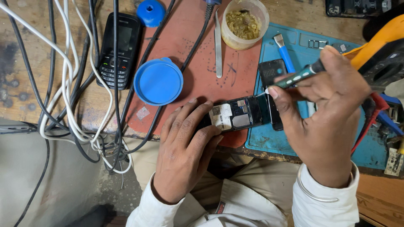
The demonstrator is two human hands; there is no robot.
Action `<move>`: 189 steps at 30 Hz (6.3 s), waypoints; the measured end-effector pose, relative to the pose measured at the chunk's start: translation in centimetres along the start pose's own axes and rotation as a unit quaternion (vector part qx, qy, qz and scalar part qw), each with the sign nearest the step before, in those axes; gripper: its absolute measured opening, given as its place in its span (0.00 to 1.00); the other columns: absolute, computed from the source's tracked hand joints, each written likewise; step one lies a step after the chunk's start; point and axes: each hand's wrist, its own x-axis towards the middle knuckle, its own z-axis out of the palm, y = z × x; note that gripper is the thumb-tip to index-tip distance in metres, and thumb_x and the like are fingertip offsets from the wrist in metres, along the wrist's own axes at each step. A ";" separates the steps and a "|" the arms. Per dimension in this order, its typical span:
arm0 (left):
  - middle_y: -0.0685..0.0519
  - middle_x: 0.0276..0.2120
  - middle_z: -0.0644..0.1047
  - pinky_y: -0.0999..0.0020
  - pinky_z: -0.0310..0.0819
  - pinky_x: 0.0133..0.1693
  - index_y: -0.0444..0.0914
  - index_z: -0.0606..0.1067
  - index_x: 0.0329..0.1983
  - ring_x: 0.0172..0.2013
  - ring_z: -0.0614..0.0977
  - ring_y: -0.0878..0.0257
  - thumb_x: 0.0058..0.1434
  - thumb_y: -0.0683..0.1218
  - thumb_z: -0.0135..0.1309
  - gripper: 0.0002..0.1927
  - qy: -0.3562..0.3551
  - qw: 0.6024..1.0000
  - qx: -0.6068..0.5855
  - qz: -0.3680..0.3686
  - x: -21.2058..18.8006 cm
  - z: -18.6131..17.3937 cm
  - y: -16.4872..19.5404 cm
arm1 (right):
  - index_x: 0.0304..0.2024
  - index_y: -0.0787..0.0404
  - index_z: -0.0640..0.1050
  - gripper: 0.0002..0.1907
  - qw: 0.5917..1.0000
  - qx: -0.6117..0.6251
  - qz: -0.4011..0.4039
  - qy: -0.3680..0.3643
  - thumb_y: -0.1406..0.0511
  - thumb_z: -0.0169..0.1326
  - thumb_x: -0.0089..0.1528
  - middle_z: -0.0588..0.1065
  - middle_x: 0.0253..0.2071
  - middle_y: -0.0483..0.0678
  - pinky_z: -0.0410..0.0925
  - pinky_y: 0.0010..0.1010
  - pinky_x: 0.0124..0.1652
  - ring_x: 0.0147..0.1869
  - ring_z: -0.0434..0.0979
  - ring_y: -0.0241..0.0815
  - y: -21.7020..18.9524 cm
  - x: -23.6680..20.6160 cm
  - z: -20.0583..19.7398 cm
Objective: The person removes the back cover of a mobile phone and uses a small screwdriver to unscrew and adjust internal components. The person then uses a soldering iron to work on the phone's circuit board.
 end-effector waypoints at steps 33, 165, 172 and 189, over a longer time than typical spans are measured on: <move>0.44 0.63 0.72 0.46 0.63 0.67 0.39 0.75 0.47 0.67 0.72 0.43 0.61 0.41 0.63 0.13 -0.003 1.000 0.007 -0.001 -0.1 0.0 0.4 | 0.70 0.60 0.47 0.38 1.000 0.028 0.000 0.010 0.75 0.61 0.72 0.78 0.44 0.59 0.78 0.28 0.48 0.49 0.85 0.45 0.5 0.2 0.0; 0.44 0.63 0.72 0.48 0.63 0.66 0.38 0.75 0.46 0.66 0.72 0.44 0.61 0.41 0.64 0.12 -0.008 1.000 0.011 -0.008 0.0 0.4 0.4 | 0.78 0.50 0.43 0.50 0.996 0.080 -0.024 -0.015 0.77 0.62 0.69 0.72 0.57 0.52 0.78 0.31 0.53 0.52 0.82 0.49 1.0 -4.0 -0.7; 0.45 0.63 0.73 0.48 0.63 0.67 0.38 0.75 0.46 0.67 0.72 0.44 0.61 0.41 0.64 0.12 -0.007 1.000 0.005 -0.003 0.1 0.3 0.4 | 0.74 0.52 0.44 0.48 0.999 0.012 0.020 -0.023 0.74 0.62 0.66 0.76 0.50 0.62 0.78 0.32 0.50 0.48 0.87 0.49 0.3 -3.9 -1.5; 0.44 0.61 0.74 0.49 0.69 0.66 0.36 0.75 0.50 0.67 0.74 0.43 0.65 0.34 0.61 0.12 0.108 0.988 0.102 -0.051 0.1 3.0 0.5 | 0.77 0.59 0.42 0.58 0.981 -0.021 0.132 -0.138 0.72 0.61 0.52 0.72 0.66 0.59 0.75 0.34 0.41 0.49 0.82 0.48 1.9 -3.5 -2.1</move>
